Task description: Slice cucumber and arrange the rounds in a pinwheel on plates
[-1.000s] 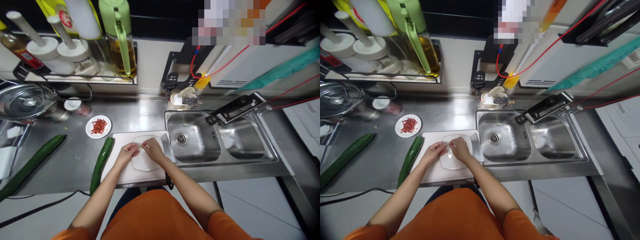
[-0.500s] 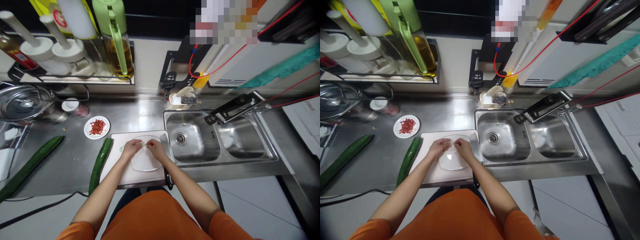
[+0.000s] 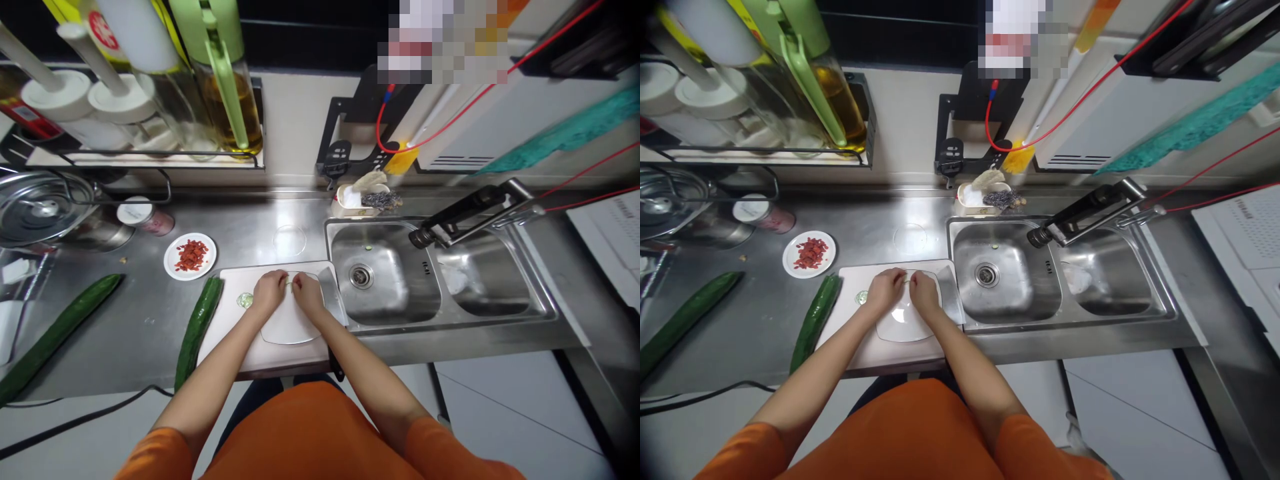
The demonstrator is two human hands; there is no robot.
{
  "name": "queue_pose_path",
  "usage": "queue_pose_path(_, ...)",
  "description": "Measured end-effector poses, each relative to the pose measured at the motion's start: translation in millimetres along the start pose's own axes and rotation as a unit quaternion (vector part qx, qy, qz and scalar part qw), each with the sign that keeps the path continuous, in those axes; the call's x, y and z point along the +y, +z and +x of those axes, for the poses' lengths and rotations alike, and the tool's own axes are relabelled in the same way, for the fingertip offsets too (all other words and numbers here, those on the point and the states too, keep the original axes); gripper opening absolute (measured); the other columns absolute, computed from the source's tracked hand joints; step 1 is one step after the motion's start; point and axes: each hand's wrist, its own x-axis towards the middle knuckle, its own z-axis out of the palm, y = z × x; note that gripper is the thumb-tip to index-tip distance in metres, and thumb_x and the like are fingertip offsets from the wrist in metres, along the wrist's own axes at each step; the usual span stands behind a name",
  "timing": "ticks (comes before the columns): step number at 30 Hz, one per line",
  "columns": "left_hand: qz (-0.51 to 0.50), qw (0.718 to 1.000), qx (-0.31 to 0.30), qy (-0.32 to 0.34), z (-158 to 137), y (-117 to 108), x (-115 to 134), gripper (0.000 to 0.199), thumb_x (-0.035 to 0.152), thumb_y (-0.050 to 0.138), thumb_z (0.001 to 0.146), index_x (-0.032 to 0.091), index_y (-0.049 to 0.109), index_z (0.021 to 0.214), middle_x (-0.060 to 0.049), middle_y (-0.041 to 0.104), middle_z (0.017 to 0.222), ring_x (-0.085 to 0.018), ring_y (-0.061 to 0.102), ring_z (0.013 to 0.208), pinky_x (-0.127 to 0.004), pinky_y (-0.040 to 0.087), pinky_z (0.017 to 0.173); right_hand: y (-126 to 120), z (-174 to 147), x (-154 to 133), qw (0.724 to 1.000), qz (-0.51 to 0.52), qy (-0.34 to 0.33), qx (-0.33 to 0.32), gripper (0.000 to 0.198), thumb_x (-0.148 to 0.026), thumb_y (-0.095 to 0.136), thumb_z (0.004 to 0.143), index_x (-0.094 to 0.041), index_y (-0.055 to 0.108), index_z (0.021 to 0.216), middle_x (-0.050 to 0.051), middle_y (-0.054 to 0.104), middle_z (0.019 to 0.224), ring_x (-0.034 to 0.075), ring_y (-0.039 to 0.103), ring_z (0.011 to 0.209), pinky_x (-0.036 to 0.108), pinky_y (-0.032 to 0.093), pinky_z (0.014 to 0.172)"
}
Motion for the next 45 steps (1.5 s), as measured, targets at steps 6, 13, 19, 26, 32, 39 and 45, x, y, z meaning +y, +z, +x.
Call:
queue_pose_path(6, 0.042, 0.998, 0.042, 0.022, -1, 10, -3, 0.024, 0.02, 0.043, 0.087, 0.018, 0.064, 0.099, -0.01, 0.065, 0.097, -0.024, 0.056, 0.096, -0.034, 0.044, 0.083, 3, -1, -3, 0.999, -0.05, -0.014, -0.006, 0.018, -0.014, 0.041, 0.086, -0.017, 0.059, 0.087, 0.004, 0.06, 0.082, 0.017, 0.052, 0.077, 0.026, 0.036, 0.07)
queue_pose_path(13, 0.065, 0.992, 0.091, 0.063, -9, 10, -4, 0.027, 0.027, 0.04, 0.091, 0.019, 0.065, 0.099, -0.01, 0.062, 0.099, -0.023, 0.053, 0.096, -0.034, 0.044, 0.084, 1, -15, 2, 0.995, -0.088, -0.049, 0.009, 0.02, -0.015, 0.039, 0.09, -0.016, 0.059, 0.093, 0.007, 0.058, 0.089, 0.019, 0.049, 0.083, 0.03, 0.038, 0.076)
queue_pose_path(19, 0.061, 0.983, 0.077, 0.153, -27, 21, -18, 0.031, 0.019, 0.042, 0.09, 0.019, 0.063, 0.113, -0.011, 0.062, 0.116, -0.024, 0.051, 0.102, -0.037, 0.043, 0.091, 4, -44, 18, 0.972, -0.15, -0.179, 0.016, 0.031, -0.016, 0.042, 0.09, -0.016, 0.06, 0.115, 0.012, 0.058, 0.119, 0.026, 0.042, 0.109, 0.037, 0.037, 0.086)
queue_pose_path(26, 0.108, 0.98, 0.049, 0.158, -35, 31, -27, 0.042, 0.015, 0.04, 0.089, 0.019, 0.055, 0.128, -0.009, 0.052, 0.135, -0.028, 0.045, 0.112, -0.041, 0.042, 0.089, 10, -53, 27, 0.962, -0.203, -0.181, -0.005, 0.04, -0.017, 0.039, 0.093, -0.018, 0.052, 0.131, 0.01, 0.05, 0.135, 0.031, 0.036, 0.122, 0.043, 0.034, 0.092)
queue_pose_path(32, 0.139, 0.978, 0.031, 0.154, -34, 32, -28, 0.045, 0.014, 0.038, 0.089, 0.021, 0.052, 0.131, -0.008, 0.05, 0.138, -0.027, 0.044, 0.11, -0.04, 0.041, 0.084, 10, -54, 27, 0.96, -0.214, -0.182, -0.006, 0.04, -0.017, 0.039, 0.093, -0.017, 0.052, 0.131, 0.011, 0.051, 0.135, 0.031, 0.037, 0.121, 0.043, 0.035, 0.092)
queue_pose_path(39, 0.158, 0.972, 0.052, 0.165, -34, 36, -30, 0.043, 0.015, 0.042, 0.089, 0.021, 0.052, 0.131, -0.01, 0.052, 0.135, -0.026, 0.046, 0.108, -0.039, 0.041, 0.083, 13, -56, 29, 0.951, -0.239, -0.192, 0.026, 0.039, -0.018, 0.041, 0.092, -0.017, 0.054, 0.129, 0.011, 0.053, 0.133, 0.03, 0.04, 0.119, 0.041, 0.036, 0.09)
queue_pose_path(45, 0.18, 0.968, 0.051, 0.168, -35, 34, -27, 0.042, 0.015, 0.041, 0.09, 0.02, 0.054, 0.129, -0.008, 0.05, 0.137, -0.026, 0.045, 0.107, -0.038, 0.041, 0.082, 14, -57, 30, 0.949, -0.243, -0.199, 0.037, 0.039, -0.018, 0.042, 0.092, -0.019, 0.054, 0.129, 0.011, 0.053, 0.133, 0.03, 0.039, 0.12, 0.041, 0.036, 0.091)
